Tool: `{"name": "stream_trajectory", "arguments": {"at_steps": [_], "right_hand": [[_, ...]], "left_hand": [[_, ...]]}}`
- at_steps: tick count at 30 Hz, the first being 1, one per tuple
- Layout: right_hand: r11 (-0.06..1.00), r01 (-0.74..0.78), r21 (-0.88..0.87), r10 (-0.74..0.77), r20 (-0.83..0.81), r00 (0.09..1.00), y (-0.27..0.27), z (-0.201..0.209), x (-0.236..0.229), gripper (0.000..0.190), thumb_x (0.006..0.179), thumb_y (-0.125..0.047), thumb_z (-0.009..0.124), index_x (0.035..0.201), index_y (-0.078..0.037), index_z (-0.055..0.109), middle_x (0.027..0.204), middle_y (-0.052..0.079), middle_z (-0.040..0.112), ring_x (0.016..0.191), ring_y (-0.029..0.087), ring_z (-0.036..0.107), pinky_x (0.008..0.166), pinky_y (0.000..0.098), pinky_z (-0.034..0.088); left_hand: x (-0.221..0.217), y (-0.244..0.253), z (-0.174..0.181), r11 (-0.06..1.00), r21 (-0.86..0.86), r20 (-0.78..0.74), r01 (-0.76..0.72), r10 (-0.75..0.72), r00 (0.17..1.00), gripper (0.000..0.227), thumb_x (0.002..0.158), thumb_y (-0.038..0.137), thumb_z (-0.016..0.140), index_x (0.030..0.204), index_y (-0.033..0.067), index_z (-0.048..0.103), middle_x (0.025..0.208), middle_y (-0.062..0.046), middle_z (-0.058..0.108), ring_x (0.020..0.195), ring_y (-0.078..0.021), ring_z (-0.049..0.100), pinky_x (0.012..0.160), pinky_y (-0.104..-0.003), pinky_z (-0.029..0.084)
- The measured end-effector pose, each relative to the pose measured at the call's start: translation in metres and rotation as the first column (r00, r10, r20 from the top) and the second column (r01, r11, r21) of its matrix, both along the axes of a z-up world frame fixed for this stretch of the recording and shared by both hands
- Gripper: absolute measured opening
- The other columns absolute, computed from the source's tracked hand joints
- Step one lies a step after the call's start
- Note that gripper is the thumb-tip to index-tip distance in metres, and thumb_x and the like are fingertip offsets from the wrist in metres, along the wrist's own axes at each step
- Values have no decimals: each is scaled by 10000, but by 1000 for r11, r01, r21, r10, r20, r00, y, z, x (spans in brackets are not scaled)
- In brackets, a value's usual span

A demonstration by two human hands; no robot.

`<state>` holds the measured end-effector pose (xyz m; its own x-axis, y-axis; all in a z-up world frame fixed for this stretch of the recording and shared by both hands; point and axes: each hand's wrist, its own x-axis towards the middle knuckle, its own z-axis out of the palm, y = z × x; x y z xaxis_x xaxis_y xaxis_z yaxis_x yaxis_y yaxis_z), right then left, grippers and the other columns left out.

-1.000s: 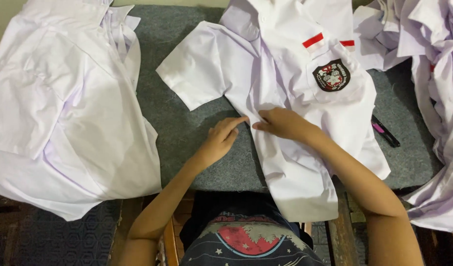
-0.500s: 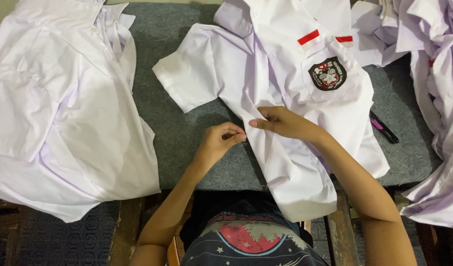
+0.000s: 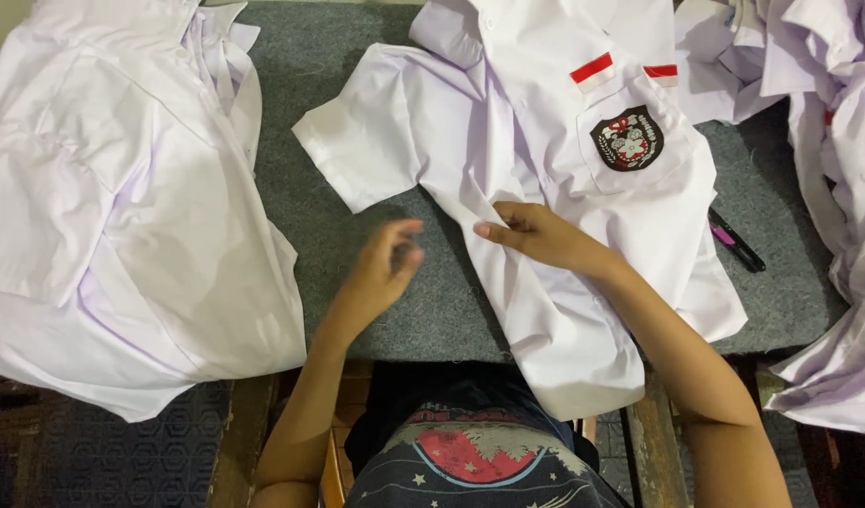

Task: Trimming loose threads from white school shirts and folding them neatly on a work surface.

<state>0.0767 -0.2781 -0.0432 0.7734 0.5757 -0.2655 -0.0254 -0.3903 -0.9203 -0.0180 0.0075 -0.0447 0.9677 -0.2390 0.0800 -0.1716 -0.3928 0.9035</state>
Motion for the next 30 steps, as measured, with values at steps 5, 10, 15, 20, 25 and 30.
{"name": "stream_trajectory", "arguments": {"at_steps": [5,10,15,20,25,30], "right_hand": [[996,34,-84,-14,229,973,7,56,-31,332,1089,-286,513,998,-39,715,793,141,723,794,264,697,722,409,575],[968,248,-41,-159,662,732,-54,68,-36,158,988,-49,648,1137,-20,690,1008,173,723,959,368,700,801,415,589],[797,604,10,-331,843,423,-137,57,-39,81,1137,20,659,1216,23,678,1098,161,655,1027,334,657,797,404,548],[796,568,-210,-419,487,767,-134,58,-64,278,1058,-104,595,1303,27,592,1223,188,660,1052,274,645,833,361,525],[888,378,-262,-259,393,882,-123,34,-74,339,1020,-181,560,1306,-15,635,1260,158,678,1069,281,667,851,375,562],[893,326,-311,-231,305,924,-108,47,-92,218,962,-91,625,1154,-40,715,1176,106,751,1057,247,710,844,376,541]], "left_hand": [[-8,-70,-9,845,-533,-486,-48,-259,834,723,1033,400,593,1540,26,237,1393,-245,517,1308,-359,524,1091,-581,426],[-4,-84,-27,781,-593,-520,-198,-183,834,676,993,446,666,1495,89,388,1278,-163,617,1150,-273,661,935,-492,575],[1,-40,-4,802,-489,-549,-344,23,835,708,984,465,601,1548,114,354,1261,-241,586,1078,-364,667,875,-529,600],[-2,-19,52,884,-273,-531,-380,191,825,869,827,619,486,1542,142,358,1465,-84,558,1312,-253,582,1094,-418,491],[-2,-4,61,895,-240,-430,-376,249,868,818,844,549,570,1525,138,377,1432,-57,554,1281,-194,574,1035,-324,500],[-9,7,67,926,124,-290,-357,378,879,789,875,667,423,1443,122,472,1267,-48,646,1123,-183,622,898,-315,487]]}}
